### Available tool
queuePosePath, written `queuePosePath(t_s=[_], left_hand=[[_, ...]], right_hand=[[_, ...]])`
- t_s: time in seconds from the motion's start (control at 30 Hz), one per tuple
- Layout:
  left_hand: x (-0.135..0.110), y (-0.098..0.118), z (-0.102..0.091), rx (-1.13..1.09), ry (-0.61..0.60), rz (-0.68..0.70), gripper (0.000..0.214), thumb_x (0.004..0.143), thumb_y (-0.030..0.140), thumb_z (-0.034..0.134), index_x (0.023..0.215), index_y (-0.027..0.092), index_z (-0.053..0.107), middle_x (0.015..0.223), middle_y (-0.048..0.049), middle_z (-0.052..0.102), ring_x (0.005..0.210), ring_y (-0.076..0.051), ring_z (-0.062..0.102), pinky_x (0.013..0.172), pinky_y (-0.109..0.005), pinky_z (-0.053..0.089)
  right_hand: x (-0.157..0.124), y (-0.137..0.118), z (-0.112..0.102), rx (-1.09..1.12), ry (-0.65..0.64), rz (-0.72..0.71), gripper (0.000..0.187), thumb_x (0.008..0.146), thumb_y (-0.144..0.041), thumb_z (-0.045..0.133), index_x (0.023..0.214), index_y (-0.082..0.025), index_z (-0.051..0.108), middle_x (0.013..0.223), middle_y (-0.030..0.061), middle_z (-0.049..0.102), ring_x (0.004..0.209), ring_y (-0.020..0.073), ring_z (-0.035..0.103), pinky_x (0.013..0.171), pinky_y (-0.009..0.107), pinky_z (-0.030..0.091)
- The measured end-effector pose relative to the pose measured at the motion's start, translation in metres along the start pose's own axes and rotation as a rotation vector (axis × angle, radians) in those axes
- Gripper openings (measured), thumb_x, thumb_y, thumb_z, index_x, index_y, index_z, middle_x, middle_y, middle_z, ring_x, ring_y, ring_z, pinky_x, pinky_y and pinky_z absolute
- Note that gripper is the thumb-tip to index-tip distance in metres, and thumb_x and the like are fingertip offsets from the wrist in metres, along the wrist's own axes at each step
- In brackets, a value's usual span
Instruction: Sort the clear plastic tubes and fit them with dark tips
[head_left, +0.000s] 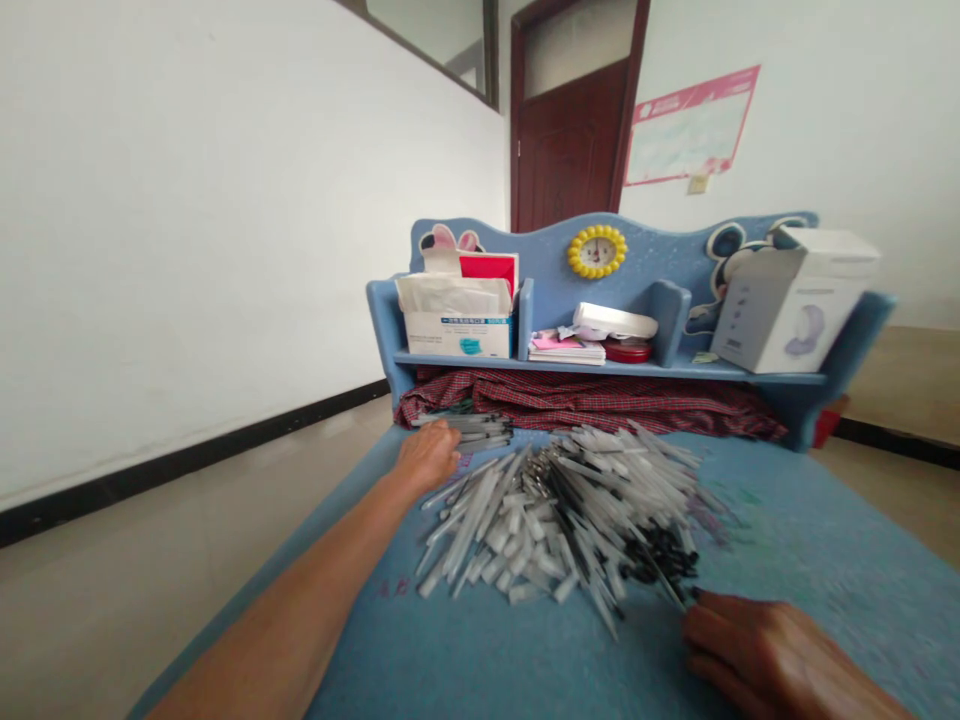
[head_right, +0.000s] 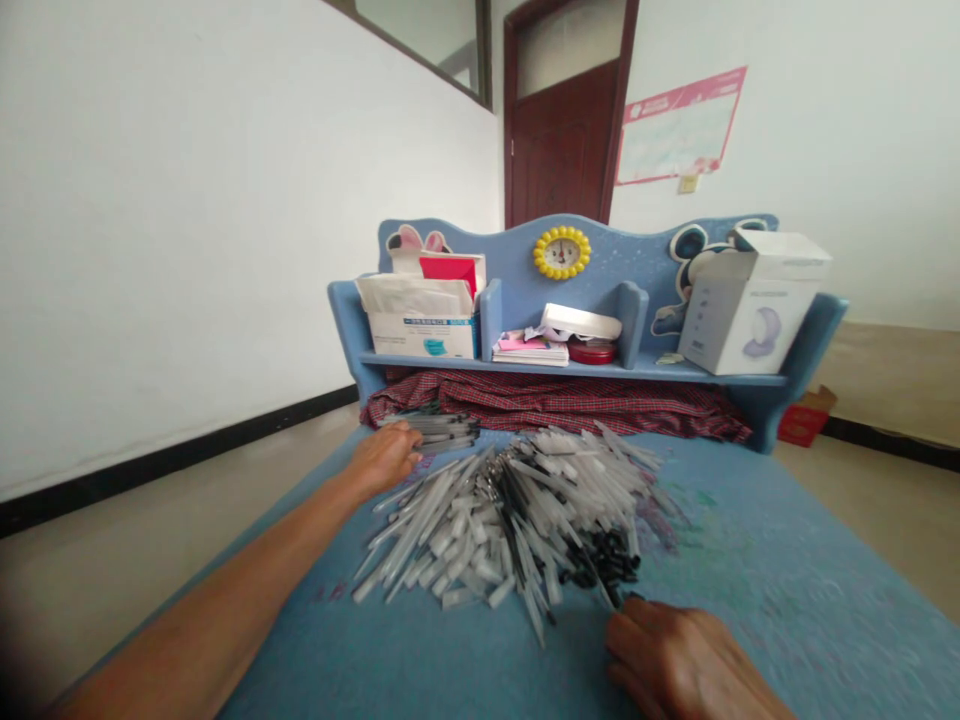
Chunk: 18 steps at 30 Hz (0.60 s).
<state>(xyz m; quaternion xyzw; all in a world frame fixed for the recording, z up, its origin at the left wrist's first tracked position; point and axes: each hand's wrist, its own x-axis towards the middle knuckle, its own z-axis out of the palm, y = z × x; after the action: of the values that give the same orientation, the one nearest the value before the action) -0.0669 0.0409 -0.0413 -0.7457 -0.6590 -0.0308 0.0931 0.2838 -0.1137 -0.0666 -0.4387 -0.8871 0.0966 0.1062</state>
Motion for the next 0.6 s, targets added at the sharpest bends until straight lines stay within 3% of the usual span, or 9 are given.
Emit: queuePosePath(t_s=[0.13, 0.27, 0.37, 0.6], left_hand=[[0.003, -0.003, -0.003, -0.025, 0.002, 0.003, 0.010, 0.076, 0.024, 0.054, 0.083, 0.019, 0.060, 0.090, -0.0069, 0.062, 0.089, -0.023, 0.059, 0.073, -0.029, 0.042], [0.002, -0.005, -0.003, -0.053, 0.009, 0.000, 0.013, 0.075, 0.025, 0.054, 0.087, 0.020, 0.057, 0.087, -0.0049, 0.064, 0.083, -0.022, 0.060, 0.067, -0.027, 0.040], [0.001, -0.007, -0.002, -0.068, 0.018, 0.003, 0.019, 0.075, 0.025, 0.054, 0.093, 0.020, 0.058, 0.091, -0.0051, 0.064, 0.083, -0.021, 0.060, 0.065, -0.026, 0.039], [-0.005, -0.010, -0.003, -0.083, 0.036, 0.012, 0.008, 0.072, 0.024, 0.055, 0.074, 0.020, 0.062, 0.084, -0.0027, 0.063, 0.076, -0.019, 0.058, 0.060, -0.025, 0.035]], right_hand=[[0.001, -0.002, 0.000, -0.072, 0.008, 0.034, 0.023, 0.086, -0.016, 0.042, 0.069, -0.020, 0.057, 0.071, 0.0036, 0.064, 0.058, 0.0138, 0.061, 0.053, 0.022, 0.044], [0.003, 0.004, 0.005, -0.111, 0.095, 0.075, 0.023, 0.086, -0.014, 0.040, 0.070, -0.018, 0.055, 0.071, 0.0037, 0.061, 0.060, 0.0135, 0.059, 0.054, 0.023, 0.042], [0.010, 0.008, -0.003, -0.055, 0.158, 0.125, 0.023, 0.089, -0.016, 0.039, 0.072, -0.018, 0.054, 0.071, 0.0019, 0.059, 0.063, 0.0123, 0.058, 0.057, 0.022, 0.041], [0.033, 0.021, -0.008, -0.041, 0.357, 0.142, 0.023, 0.090, -0.029, 0.042, 0.077, -0.018, 0.058, 0.073, 0.0036, 0.060, 0.068, 0.0169, 0.060, 0.064, 0.028, 0.043]])
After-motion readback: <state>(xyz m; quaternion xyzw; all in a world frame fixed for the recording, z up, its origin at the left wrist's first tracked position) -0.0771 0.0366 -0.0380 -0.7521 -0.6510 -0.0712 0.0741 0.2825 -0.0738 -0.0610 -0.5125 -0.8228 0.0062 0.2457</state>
